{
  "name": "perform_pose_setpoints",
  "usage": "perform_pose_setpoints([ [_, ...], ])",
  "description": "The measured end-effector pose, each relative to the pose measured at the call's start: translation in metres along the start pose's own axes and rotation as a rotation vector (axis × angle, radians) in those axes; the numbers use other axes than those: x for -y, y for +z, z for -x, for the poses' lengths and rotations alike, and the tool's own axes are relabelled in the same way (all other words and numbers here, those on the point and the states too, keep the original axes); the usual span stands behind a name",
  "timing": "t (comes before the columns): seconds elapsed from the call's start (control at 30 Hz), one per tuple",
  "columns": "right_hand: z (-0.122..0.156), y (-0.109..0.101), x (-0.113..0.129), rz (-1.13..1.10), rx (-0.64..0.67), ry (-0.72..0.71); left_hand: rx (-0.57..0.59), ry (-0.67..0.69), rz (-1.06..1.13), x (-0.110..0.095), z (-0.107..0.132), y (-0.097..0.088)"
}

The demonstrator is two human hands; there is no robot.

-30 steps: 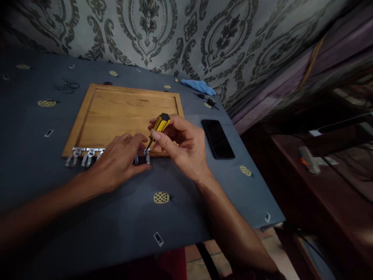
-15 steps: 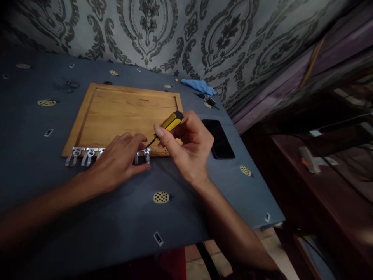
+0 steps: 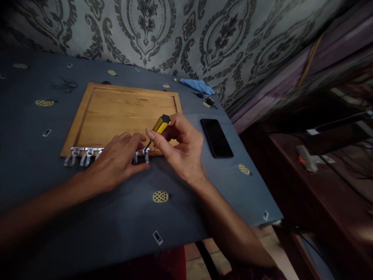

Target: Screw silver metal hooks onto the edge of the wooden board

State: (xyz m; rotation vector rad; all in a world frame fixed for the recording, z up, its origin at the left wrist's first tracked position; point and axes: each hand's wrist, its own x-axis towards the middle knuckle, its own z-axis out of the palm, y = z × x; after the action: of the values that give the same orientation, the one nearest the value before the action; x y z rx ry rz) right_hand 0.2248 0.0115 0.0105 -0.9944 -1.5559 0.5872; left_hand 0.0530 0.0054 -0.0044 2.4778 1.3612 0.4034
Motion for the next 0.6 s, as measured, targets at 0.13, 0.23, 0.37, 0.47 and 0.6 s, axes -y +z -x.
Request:
perform_pose_setpoints([
  [0.13, -0.005, -0.007, 0.003, -0.036, 0.117, 0.042, 0.000, -0.007, 0.005, -0.001, -0.001, -0.001],
  [0.23, -0.008, -0.014, 0.004, -0.062, 0.232, 0.071, -0.004, -0.006, -0.006, -0.001, 0.000, -0.001],
  [0.37, -0.009, -0.015, 0.004, -0.117, 0.243, 0.093, -0.012, 0.005, -0.014, 0.000, 0.000, 0.001],
  [0.47, -0.007, -0.010, 0.003, -0.152, 0.187, 0.094, -0.013, 0.005, -0.017, 0.001, 0.000, 0.002],
  [0.6, -0.004, -0.003, 0.000, -0.130, 0.074, 0.056, -0.017, 0.007, -0.017, 0.001, 0.000, 0.002],
])
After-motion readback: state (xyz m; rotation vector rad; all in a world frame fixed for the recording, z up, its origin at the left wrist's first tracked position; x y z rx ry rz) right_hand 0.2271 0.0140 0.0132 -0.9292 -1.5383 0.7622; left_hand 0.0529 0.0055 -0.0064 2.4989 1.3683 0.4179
